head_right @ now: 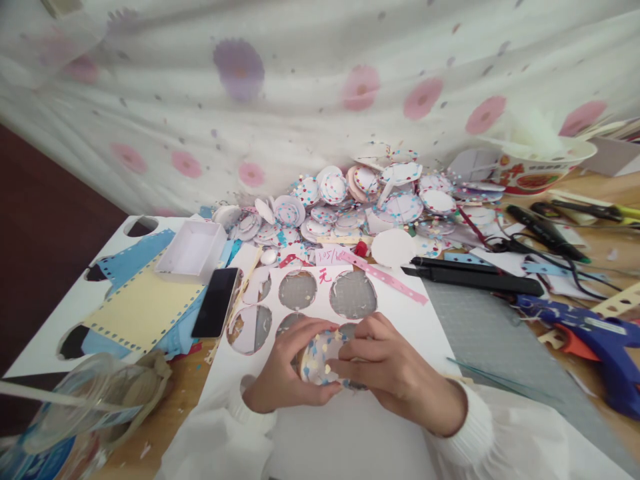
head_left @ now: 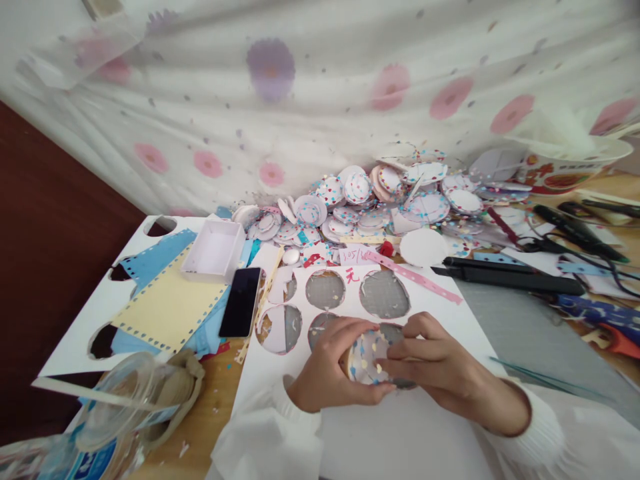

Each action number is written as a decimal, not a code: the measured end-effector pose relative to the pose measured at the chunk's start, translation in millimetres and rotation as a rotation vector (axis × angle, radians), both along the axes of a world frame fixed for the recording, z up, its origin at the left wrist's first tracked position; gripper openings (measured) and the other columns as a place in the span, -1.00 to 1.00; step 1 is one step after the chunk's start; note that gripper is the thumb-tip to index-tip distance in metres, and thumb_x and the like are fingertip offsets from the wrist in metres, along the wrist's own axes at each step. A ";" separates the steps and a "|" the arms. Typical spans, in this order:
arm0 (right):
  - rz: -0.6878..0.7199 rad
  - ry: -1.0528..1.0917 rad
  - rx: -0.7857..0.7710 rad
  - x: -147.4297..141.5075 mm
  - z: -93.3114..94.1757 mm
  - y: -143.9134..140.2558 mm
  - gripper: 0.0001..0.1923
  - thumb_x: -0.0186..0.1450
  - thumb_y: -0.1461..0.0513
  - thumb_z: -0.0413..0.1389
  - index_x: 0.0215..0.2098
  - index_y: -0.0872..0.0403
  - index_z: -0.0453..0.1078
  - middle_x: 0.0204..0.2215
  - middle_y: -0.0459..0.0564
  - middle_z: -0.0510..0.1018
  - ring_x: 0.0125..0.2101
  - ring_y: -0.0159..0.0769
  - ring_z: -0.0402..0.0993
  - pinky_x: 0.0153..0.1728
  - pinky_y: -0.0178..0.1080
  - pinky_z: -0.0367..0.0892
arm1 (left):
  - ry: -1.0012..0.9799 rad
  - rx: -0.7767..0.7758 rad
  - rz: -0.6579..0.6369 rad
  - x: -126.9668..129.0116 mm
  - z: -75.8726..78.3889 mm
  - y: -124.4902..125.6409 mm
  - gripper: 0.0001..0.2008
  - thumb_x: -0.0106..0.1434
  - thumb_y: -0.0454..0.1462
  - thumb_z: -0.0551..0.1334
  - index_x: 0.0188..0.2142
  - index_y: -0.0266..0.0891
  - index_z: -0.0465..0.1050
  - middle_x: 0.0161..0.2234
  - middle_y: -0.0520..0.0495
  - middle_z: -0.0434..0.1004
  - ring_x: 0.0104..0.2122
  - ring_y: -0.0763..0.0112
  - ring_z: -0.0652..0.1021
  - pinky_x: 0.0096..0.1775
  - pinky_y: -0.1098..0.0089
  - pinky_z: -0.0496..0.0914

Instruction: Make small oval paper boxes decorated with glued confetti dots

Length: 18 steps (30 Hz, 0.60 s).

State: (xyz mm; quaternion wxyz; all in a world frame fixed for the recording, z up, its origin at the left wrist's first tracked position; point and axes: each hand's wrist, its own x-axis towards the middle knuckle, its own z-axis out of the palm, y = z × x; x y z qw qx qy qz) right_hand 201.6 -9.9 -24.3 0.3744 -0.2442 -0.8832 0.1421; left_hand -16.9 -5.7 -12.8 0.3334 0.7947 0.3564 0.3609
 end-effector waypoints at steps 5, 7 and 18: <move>0.041 0.033 -0.009 -2.6 -0.3 -0.2 -0.70 0.41 0.33 -0.06 -0.03 -0.01 0.45 -0.33 -0.01 0.60 -0.38 -0.27 0.38 -0.33 -0.14 0.28 | 0.001 -0.009 -0.008 0.4 -1.1 -0.5 -0.32 -0.10 -0.20 0.44 0.06 -0.16 0.39 -0.04 -0.16 0.53 -0.06 0.10 0.53 0.01 0.15 0.43; 0.039 0.026 -0.012 -2.8 -0.7 0.6 -0.69 0.41 0.35 -0.07 -0.02 -0.01 0.43 -0.31 0.00 0.61 -0.37 -0.26 0.39 -0.32 -0.13 0.28 | -0.004 -0.009 -0.005 0.4 -1.3 -0.4 -0.32 -0.10 -0.20 0.44 0.06 -0.16 0.39 -0.04 -0.17 0.52 -0.06 0.10 0.53 0.01 0.14 0.43; 0.065 0.113 -0.087 -4.9 4.4 4.2 -0.63 0.31 0.49 -0.05 -0.05 0.06 0.42 -0.29 0.04 0.55 -0.36 -0.31 0.39 -0.39 -0.22 0.30 | -0.047 0.025 0.040 -1.2 -0.5 1.2 -0.26 -0.11 -0.12 0.50 0.08 -0.11 0.36 -0.02 -0.15 0.52 -0.03 0.11 0.52 0.02 0.15 0.40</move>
